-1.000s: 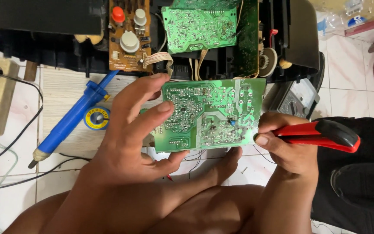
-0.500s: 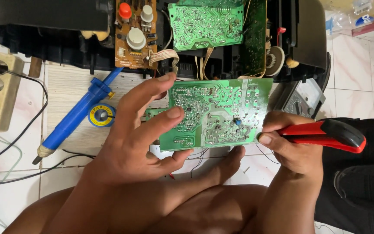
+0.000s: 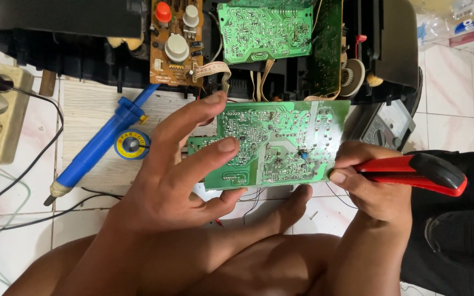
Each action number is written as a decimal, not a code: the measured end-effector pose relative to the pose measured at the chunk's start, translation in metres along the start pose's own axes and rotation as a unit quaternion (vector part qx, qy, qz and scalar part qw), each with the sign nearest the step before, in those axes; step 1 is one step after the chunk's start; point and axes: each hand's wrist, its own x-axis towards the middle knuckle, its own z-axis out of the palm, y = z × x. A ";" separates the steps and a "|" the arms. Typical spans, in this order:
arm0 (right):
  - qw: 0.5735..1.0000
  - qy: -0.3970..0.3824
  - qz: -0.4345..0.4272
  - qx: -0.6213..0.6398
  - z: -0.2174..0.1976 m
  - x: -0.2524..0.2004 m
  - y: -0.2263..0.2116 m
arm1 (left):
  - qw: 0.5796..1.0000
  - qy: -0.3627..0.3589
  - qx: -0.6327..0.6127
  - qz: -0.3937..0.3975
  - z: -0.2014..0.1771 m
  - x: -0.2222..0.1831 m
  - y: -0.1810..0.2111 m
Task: The person sits on the floor repairing an audio device, using a soldering iron and a desoldering pump to remove solder from a green circuit board, and uses red-handled pliers to work on the board and a power supply board. They reposition the boards, hold components, and continue desoldering joints on the green board.
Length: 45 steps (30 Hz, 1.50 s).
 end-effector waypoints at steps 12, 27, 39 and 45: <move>0.999 0.000 0.008 0.041 0.001 -0.002 0.001 | 1.000 0.001 0.001 -0.003 0.000 -0.001 -0.003; 0.999 -0.010 -0.015 0.040 0.001 -0.001 0.002 | 1.000 0.006 -0.023 -0.006 0.002 0.002 -0.005; 0.999 -0.021 0.023 -0.028 -0.003 -0.001 0.000 | 1.000 -0.007 -0.017 -0.017 -0.001 0.003 -0.003; 0.991 -0.090 0.089 -0.045 0.005 0.011 -0.011 | 0.989 -0.115 0.031 -0.089 -0.016 0.018 0.009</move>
